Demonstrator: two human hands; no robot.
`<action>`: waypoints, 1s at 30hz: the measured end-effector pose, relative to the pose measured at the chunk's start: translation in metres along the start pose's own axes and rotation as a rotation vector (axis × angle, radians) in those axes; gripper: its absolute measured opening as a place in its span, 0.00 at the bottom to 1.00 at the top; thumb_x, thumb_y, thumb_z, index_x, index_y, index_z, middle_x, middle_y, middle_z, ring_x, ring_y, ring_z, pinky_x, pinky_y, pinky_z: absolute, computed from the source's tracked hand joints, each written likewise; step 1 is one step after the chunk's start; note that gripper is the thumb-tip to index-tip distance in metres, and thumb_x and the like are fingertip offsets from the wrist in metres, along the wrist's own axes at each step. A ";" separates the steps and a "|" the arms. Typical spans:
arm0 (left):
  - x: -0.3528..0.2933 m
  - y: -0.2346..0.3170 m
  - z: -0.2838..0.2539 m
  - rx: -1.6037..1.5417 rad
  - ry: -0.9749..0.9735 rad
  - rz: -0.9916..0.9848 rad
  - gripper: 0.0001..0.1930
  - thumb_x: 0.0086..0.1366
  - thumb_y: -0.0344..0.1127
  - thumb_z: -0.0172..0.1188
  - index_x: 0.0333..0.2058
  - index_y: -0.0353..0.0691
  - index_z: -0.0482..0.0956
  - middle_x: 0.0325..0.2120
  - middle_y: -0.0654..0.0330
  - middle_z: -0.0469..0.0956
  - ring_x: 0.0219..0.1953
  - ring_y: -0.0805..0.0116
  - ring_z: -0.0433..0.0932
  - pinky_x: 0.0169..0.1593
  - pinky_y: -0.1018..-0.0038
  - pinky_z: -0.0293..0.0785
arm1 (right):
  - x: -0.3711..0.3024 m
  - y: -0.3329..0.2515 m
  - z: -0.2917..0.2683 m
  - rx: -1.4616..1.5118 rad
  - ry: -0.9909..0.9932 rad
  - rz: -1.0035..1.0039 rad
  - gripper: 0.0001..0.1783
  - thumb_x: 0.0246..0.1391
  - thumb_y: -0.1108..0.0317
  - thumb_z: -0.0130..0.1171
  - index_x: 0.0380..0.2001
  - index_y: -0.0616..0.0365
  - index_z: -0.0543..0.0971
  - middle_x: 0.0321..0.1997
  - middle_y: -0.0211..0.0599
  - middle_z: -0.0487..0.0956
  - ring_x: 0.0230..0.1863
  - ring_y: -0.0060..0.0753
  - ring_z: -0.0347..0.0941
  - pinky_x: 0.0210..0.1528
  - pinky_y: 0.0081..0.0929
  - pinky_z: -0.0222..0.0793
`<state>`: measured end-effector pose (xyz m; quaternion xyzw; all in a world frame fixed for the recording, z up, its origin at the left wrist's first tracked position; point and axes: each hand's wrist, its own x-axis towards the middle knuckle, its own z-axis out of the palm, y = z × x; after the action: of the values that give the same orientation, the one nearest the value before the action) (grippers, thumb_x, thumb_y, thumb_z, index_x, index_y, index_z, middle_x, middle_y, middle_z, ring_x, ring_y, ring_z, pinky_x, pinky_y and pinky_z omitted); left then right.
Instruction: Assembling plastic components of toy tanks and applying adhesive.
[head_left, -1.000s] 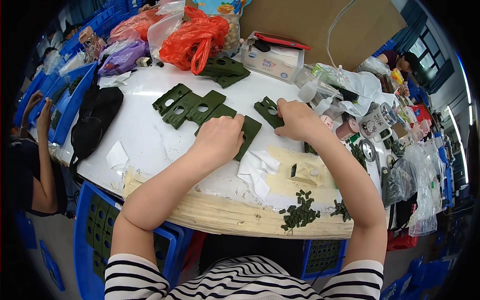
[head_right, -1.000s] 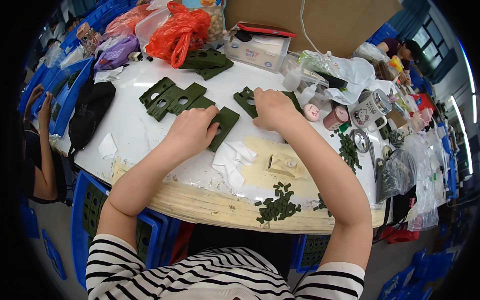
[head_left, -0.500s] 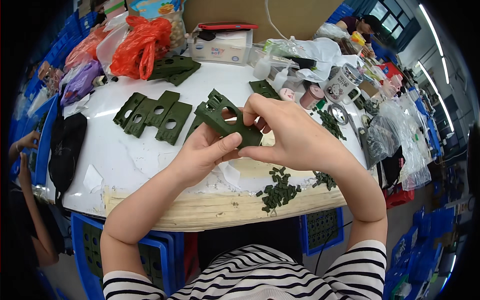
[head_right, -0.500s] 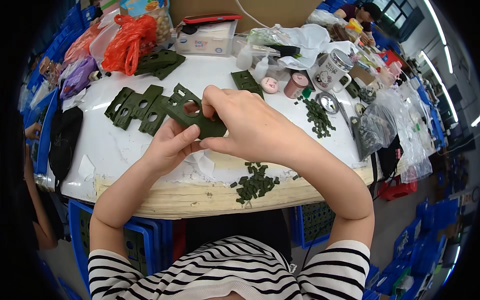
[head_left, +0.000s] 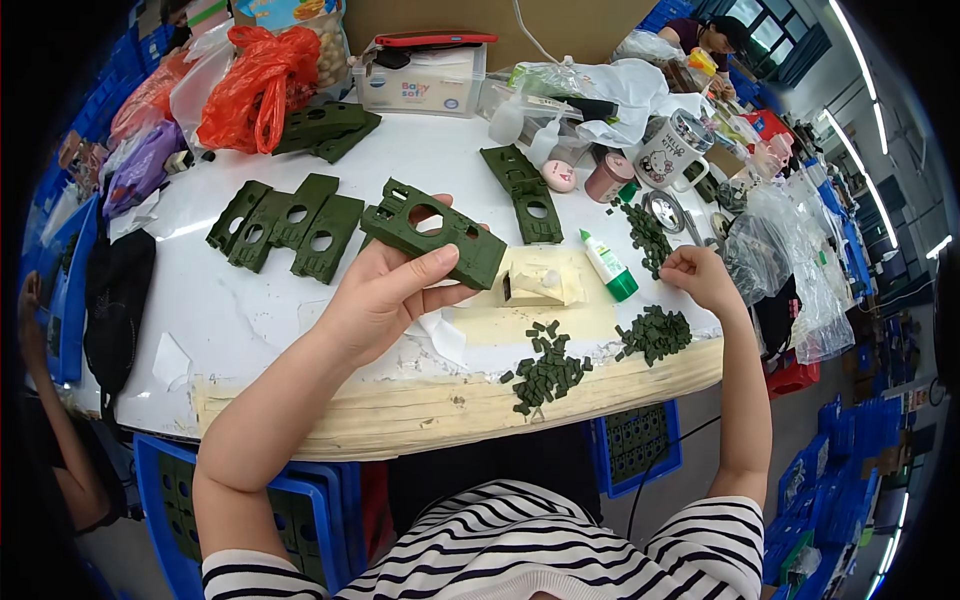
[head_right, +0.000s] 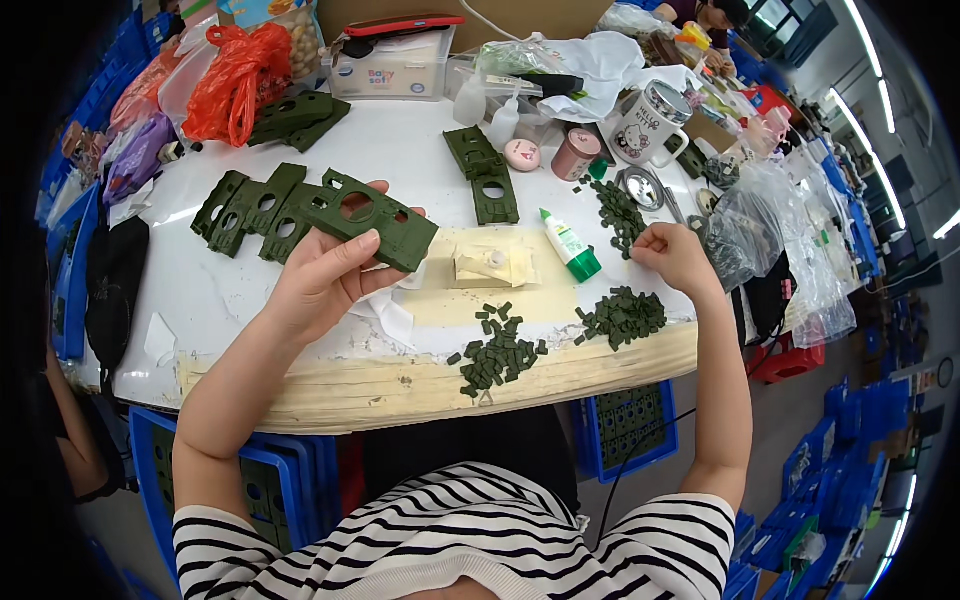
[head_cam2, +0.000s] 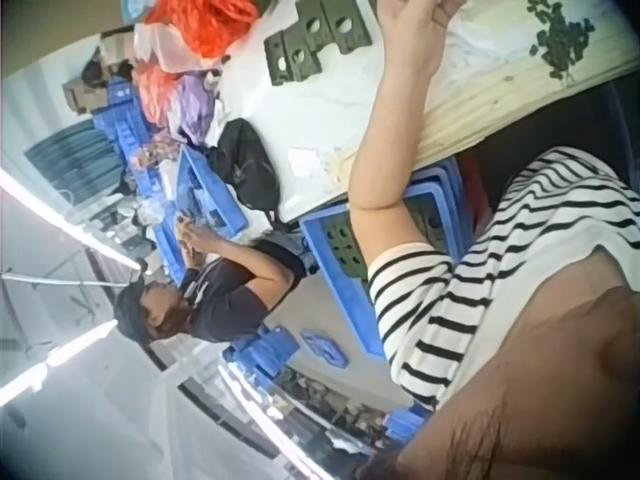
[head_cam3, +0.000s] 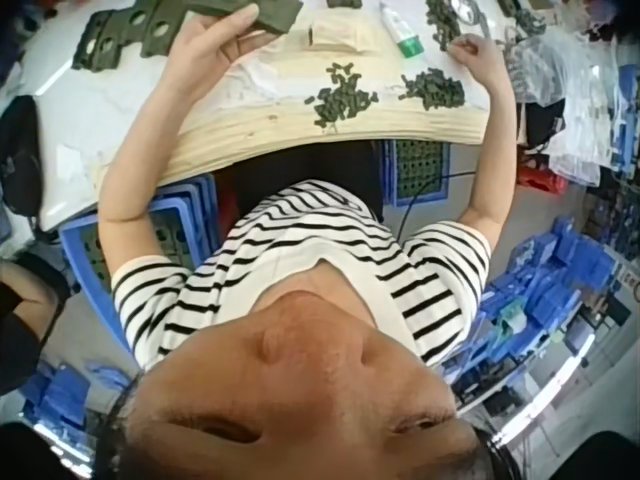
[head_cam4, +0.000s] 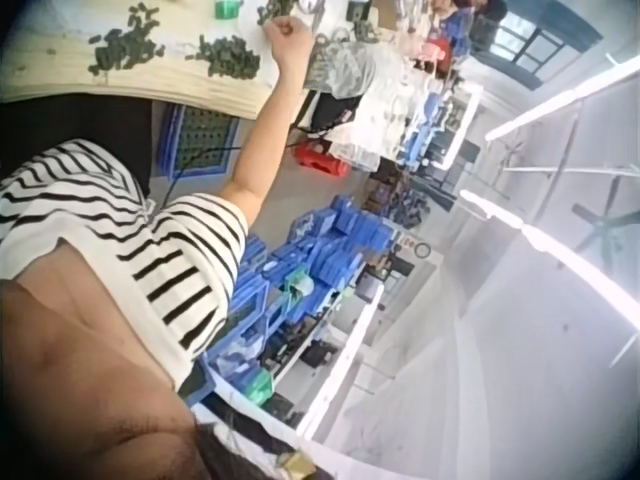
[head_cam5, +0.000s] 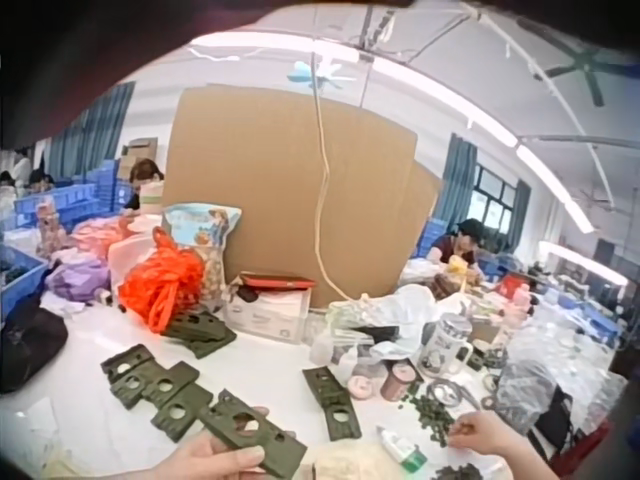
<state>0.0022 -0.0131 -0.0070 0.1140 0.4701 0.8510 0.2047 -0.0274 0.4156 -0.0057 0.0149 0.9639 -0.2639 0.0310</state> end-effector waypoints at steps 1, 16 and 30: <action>0.000 0.000 -0.001 -0.003 0.001 -0.002 0.28 0.68 0.33 0.52 0.64 0.42 0.53 0.58 0.47 0.67 0.57 0.63 0.72 0.54 0.69 0.76 | 0.001 0.000 0.002 0.023 -0.006 0.000 0.06 0.44 0.73 0.67 0.27 0.62 0.81 0.20 0.27 0.76 0.23 0.16 0.68 0.27 0.19 0.66; 0.001 0.003 -0.003 0.002 -0.049 -0.032 0.28 0.66 0.31 0.53 0.63 0.44 0.54 0.59 0.46 0.65 0.59 0.60 0.70 0.57 0.66 0.74 | 0.003 0.004 0.007 0.215 -0.038 0.100 0.06 0.49 0.73 0.65 0.25 0.64 0.79 0.19 0.25 0.74 0.21 0.15 0.67 0.25 0.16 0.63; 0.005 0.002 -0.004 0.015 -0.017 -0.048 0.30 0.64 0.31 0.56 0.62 0.44 0.54 0.59 0.44 0.66 0.58 0.58 0.71 0.57 0.64 0.73 | 0.000 -0.118 0.022 0.532 -0.081 -0.201 0.08 0.54 0.77 0.60 0.37 0.69 0.79 0.30 0.35 0.81 0.31 0.20 0.78 0.35 0.17 0.76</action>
<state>-0.0040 -0.0147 -0.0069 0.1117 0.4774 0.8412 0.2280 -0.0320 0.3025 0.0353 -0.0835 0.8554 -0.5098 0.0384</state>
